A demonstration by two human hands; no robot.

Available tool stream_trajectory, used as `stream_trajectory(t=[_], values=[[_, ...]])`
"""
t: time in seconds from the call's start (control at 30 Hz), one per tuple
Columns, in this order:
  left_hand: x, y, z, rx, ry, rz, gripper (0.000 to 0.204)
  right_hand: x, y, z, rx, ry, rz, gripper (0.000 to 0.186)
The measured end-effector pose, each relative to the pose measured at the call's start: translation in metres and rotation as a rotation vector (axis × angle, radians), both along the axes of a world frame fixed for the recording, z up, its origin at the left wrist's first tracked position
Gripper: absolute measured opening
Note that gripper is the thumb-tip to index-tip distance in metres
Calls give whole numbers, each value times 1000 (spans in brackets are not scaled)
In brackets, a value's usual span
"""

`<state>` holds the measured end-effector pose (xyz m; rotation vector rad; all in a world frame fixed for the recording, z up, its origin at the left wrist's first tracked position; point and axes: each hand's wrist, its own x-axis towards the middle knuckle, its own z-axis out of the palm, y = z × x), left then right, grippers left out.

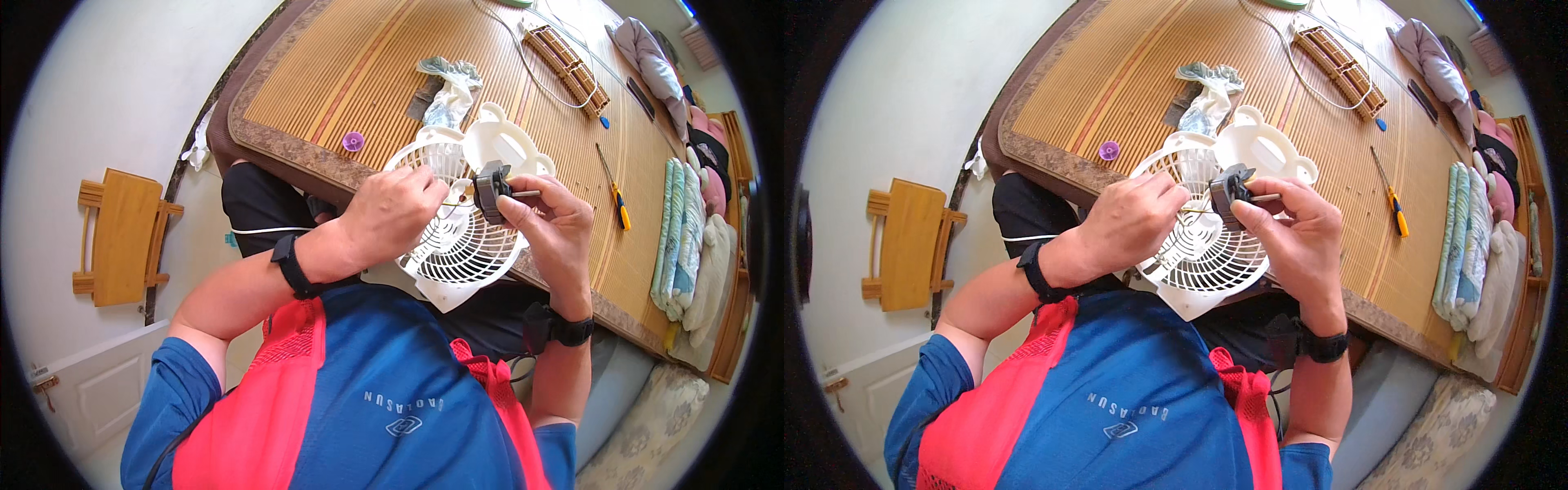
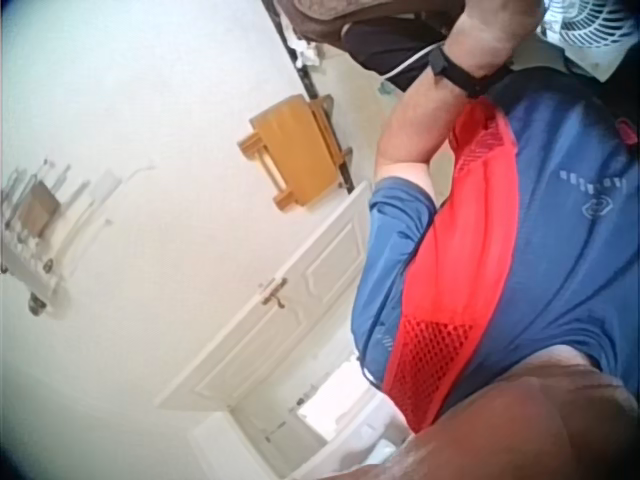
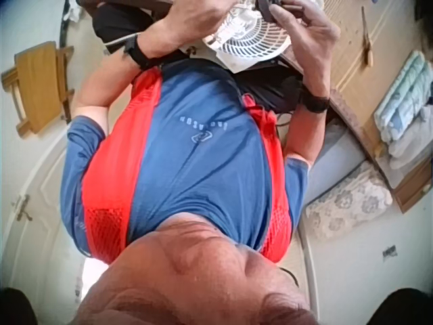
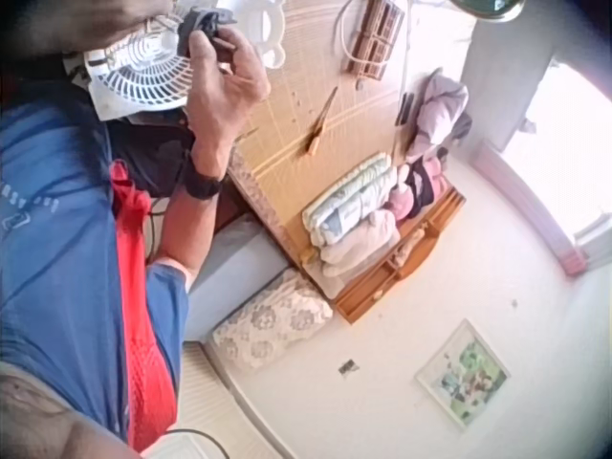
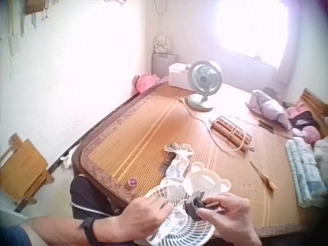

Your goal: Repairing a small electric fan by cleaning components and reassembling the motor and housing.

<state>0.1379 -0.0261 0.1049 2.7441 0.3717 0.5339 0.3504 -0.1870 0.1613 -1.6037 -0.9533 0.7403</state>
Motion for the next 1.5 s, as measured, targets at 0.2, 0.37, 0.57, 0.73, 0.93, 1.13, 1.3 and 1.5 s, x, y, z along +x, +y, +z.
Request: stream_trajectory(t=[0.2, 0.37, 0.57, 0.73, 0.93, 1.13, 1.3, 1.5], values=[[-5, 9, 13, 304, -69, 46, 8, -10, 0, -6, 27, -43, 13, 28], [-2, 18, 12, 345, -16, 50, 8, -20, -3, -14, -6, -179, 18, 28], [8, 30, 7, 304, 23, -66, 10, -26, -11, -15, -39, -193, -16, 27], [18, 38, 12, 248, 79, -104, 13, -22, -20, -13, 34, -20, -20, 27], [16, 46, 13, 199, 70, -170, 18, -3, -32, -18, 21, 256, -36, 27], [-7, 45, 29, 50, 61, -237, 11, 6, -21, -22, 28, 282, -82, 26], [-14, 42, 34, -186, -71, -363, 19, 7, -14, -20, 97, 410, -58, 25], [2, 44, 38, -365, 88, -202, 23, 5, -11, -16, 196, 552, -13, 25]])
